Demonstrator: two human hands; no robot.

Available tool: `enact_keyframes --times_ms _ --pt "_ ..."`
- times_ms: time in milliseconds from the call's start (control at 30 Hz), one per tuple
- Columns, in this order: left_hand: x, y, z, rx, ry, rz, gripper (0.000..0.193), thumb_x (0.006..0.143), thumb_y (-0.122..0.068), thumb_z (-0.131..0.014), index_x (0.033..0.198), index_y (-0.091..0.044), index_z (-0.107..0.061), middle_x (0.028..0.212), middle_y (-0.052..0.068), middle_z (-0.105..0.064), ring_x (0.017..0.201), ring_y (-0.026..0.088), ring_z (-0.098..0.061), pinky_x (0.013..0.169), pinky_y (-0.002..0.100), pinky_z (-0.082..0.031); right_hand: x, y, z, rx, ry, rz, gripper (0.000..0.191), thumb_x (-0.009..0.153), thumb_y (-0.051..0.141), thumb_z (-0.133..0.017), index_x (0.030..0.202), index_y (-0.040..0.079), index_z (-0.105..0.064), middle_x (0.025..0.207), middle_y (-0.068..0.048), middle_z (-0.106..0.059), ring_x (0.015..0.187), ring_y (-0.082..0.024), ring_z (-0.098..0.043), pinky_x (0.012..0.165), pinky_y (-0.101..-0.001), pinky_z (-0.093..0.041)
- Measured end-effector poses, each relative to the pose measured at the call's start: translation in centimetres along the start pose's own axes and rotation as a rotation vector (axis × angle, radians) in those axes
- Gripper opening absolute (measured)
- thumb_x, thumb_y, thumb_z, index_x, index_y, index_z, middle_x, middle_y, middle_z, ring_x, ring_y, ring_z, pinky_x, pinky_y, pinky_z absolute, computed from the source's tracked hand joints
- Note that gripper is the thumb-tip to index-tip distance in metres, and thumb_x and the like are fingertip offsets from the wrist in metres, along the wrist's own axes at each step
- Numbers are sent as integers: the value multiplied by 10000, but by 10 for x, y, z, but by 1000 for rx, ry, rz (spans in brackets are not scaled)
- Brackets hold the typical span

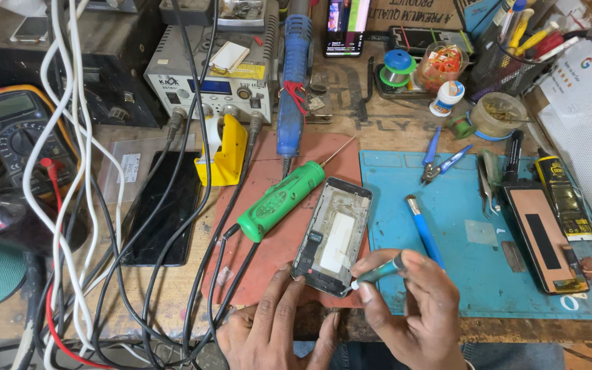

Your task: The person uses a metal spudger to pry and remove a small metal bracket from the interior of a disassembled smartphone. They then use a precision screwdriver to unscrew and remove screws from the phone's frame. Finally, they place the removed bracket back into the phone's interior.

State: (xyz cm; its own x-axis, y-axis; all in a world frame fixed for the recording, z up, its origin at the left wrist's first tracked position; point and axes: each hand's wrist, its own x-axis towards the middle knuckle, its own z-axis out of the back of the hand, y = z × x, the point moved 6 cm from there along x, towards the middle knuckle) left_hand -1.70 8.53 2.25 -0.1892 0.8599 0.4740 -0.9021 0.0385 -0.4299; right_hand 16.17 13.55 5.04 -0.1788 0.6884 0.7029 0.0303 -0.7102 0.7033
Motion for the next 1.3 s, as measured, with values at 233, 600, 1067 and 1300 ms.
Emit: enact_keyframes --times_ms 233,600,1067,1300 --pt "-1 -1 2 -2 -73 -30 645 612 -545 -881 1132 -183 -758 1263 -12 -698 783 198 -614 781 392 -426 1 5 1 -79 -13 51 757 903 -78 -693 1528 194 -363 1186 -190 -670 1113 -263 -712 976 -431 -617" --pt "-2 0 1 3 -116 -54 642 603 -549 -896 1115 -184 -767 1237 -9 -719 754 184 -612 767 375 -435 0 8 0 -196 -1 132 764 937 18 -769 1551 224 -364 1138 -137 -667 1110 -242 -701 1043 -476 -607" --pt "-1 0 2 -9 -57 -28 645 607 -538 -884 1126 -175 -762 1281 -8 -708 777 194 -616 777 389 -426 1 5 1 -110 -40 22 757 913 -9 -732 1531 180 -338 1151 -188 -680 1106 -299 -725 978 -477 -625" --pt "-2 0 2 -4 -99 -51 650 615 -553 -884 1128 -174 -760 1259 3 -704 769 191 -616 771 382 -426 3 7 -1 -33 -3 77 750 958 -52 -703 1567 195 -341 1163 -167 -712 1120 -269 -744 1050 -475 -634"
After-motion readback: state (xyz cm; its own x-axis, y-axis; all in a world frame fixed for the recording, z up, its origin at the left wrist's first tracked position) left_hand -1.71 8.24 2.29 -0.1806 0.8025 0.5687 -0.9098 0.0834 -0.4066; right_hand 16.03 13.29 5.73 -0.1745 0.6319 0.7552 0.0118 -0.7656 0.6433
